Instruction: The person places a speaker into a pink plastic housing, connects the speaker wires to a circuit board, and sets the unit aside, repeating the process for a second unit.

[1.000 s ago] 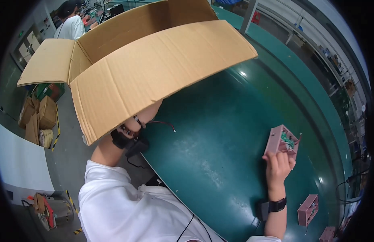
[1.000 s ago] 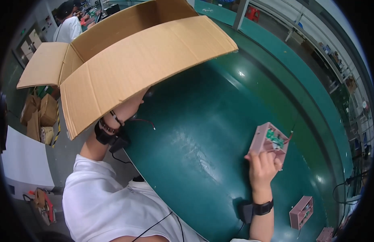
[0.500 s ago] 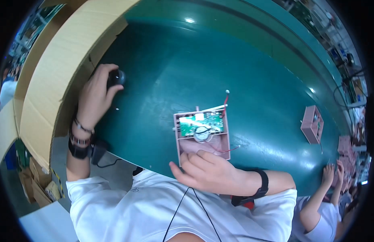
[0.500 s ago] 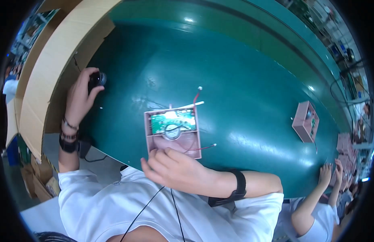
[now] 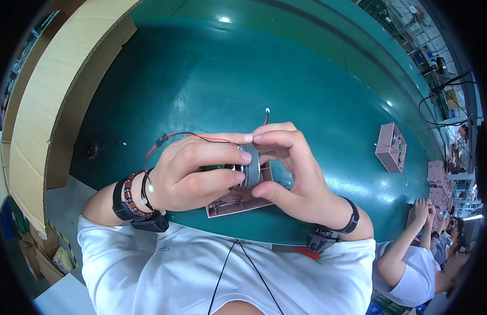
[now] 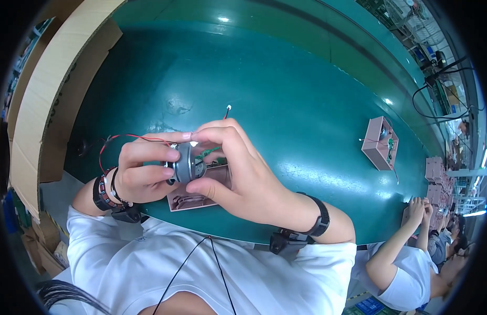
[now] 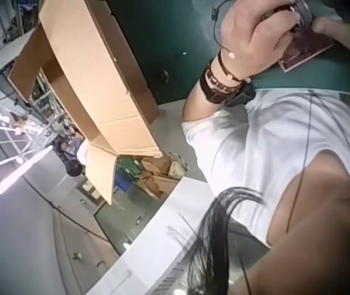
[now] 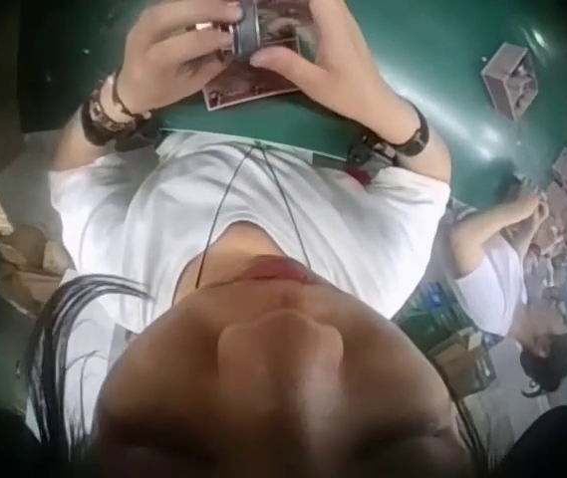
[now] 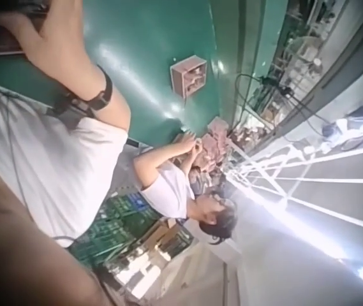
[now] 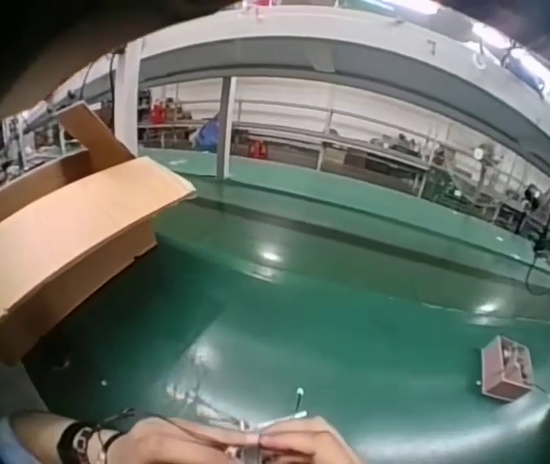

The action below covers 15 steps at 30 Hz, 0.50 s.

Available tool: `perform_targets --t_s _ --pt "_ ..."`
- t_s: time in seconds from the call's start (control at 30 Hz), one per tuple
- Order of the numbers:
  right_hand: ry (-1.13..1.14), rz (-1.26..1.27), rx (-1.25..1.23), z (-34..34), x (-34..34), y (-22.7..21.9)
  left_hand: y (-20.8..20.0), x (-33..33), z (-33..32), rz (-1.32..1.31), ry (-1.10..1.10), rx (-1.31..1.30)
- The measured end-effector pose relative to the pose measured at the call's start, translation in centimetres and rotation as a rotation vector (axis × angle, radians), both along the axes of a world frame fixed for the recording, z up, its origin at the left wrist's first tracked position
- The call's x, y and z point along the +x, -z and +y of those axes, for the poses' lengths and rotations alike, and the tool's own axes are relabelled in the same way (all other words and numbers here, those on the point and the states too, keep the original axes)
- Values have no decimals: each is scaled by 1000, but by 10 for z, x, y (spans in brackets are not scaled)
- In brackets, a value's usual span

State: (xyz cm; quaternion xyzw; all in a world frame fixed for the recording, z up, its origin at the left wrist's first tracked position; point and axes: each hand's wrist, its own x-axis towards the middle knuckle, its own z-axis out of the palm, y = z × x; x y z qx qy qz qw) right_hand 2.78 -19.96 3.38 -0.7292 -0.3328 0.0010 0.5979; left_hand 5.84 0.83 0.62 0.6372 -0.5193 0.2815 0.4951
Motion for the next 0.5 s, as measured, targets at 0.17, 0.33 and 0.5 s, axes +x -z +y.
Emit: perform_targets --t_s 0.17,0.33,0.5 --pt "-163 279 103 -3 -3 -3 0 3 1 24 21 -66" --pt "-86 147 19 -4 6 -9 -12 13 18 -155 -65 58" --pt "150 67 174 -10 18 -19 -29 16 38 -29 -168 589"
